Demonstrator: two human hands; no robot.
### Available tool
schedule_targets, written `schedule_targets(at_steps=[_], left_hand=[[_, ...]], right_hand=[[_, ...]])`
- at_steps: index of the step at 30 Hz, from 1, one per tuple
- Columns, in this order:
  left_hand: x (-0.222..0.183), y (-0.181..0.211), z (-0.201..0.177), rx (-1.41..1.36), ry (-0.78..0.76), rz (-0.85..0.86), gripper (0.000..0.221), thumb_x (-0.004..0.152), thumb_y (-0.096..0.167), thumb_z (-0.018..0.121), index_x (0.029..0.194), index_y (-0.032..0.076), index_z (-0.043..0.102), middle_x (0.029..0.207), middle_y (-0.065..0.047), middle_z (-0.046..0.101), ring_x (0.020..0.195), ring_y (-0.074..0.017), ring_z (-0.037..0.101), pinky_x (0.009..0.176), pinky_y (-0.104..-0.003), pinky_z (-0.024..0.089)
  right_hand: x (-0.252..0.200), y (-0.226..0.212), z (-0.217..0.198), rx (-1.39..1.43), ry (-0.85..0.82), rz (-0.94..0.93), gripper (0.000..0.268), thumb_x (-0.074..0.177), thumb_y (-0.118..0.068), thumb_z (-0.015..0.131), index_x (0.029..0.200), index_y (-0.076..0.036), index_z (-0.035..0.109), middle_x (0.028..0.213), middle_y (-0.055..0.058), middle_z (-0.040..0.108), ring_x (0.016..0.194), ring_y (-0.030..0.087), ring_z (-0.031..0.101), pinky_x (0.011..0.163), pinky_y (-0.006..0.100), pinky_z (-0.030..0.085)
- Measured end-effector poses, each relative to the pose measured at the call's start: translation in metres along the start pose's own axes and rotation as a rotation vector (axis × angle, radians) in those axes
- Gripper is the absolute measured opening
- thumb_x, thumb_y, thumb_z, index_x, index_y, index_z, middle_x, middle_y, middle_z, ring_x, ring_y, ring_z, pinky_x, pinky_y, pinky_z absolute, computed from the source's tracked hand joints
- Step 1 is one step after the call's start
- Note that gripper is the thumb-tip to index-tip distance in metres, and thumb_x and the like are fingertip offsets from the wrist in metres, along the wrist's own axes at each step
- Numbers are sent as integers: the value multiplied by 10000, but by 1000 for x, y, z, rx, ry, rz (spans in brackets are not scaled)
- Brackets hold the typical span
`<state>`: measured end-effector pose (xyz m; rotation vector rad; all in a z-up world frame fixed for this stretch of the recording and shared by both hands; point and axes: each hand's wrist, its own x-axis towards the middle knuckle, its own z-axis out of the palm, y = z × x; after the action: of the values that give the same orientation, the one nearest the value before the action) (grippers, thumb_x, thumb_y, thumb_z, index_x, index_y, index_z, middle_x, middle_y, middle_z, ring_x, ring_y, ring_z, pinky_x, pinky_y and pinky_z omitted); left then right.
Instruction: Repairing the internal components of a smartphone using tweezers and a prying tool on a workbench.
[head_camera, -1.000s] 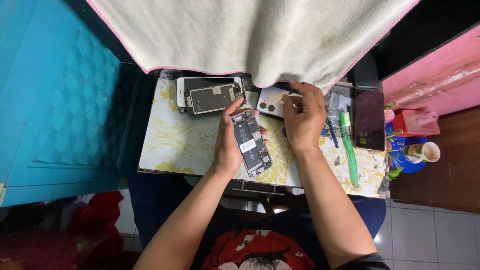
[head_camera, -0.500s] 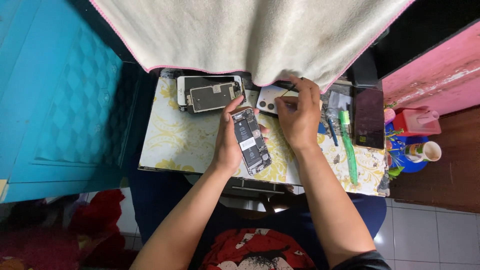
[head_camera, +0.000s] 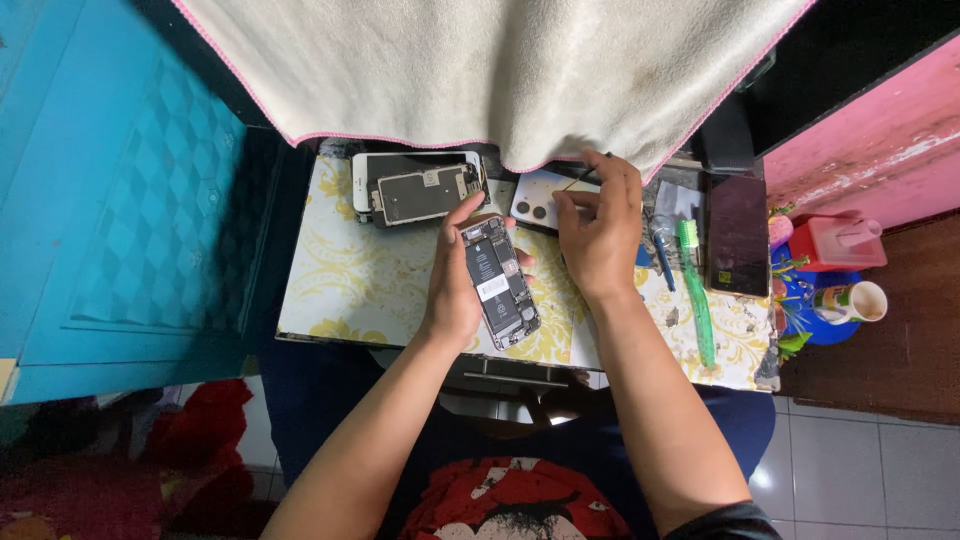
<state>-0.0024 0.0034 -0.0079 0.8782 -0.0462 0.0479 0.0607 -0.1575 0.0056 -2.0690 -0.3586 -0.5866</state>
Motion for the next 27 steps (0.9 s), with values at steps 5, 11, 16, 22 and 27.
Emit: schedule_targets(at_steps=[5,11,16,22,27], left_hand=[[-1,-1,-2,6,1,-31,596,1071,503,240,1465,76,373,1277,-233,566,943,-379,729,714,-468,682],[4,-1,-2,-17,-6,-63,625,1067,517,245,1389,40,489,1273,-279,602,942,-428,730,687,-499,676],[2,1,3,-34,31,-120,652,1062,508,272,1378,-9,512,1265,-293,626,919,-421,736,671,-464,675],[4,-7,-4,-20,43,-130,698,1042,542,318,1381,-34,521,1260,-318,630,906,-434,735,663,-490,671],[5,-4,3,46,116,-35,614,1061,447,364,1300,-73,586,1276,-279,645,1031,-391,712,792,-485,648]], right_hand=[[-2,1,-1,-77,32,-57,471,968,116,709,1392,25,524,1284,186,464,997,408,758,798,543,650],[8,-10,-3,-3,260,-358,208,897,122,797,1065,32,713,1000,152,667,830,322,748,694,406,616],[-11,7,4,373,258,-331,622,885,184,756,1400,98,419,1038,298,648,770,378,746,690,522,669],[-18,-4,11,543,196,-271,397,899,157,716,1202,122,461,1046,260,639,848,319,757,709,453,673],[-20,-8,16,610,157,-267,378,913,139,695,1175,89,427,1024,257,611,825,334,767,691,457,686]])
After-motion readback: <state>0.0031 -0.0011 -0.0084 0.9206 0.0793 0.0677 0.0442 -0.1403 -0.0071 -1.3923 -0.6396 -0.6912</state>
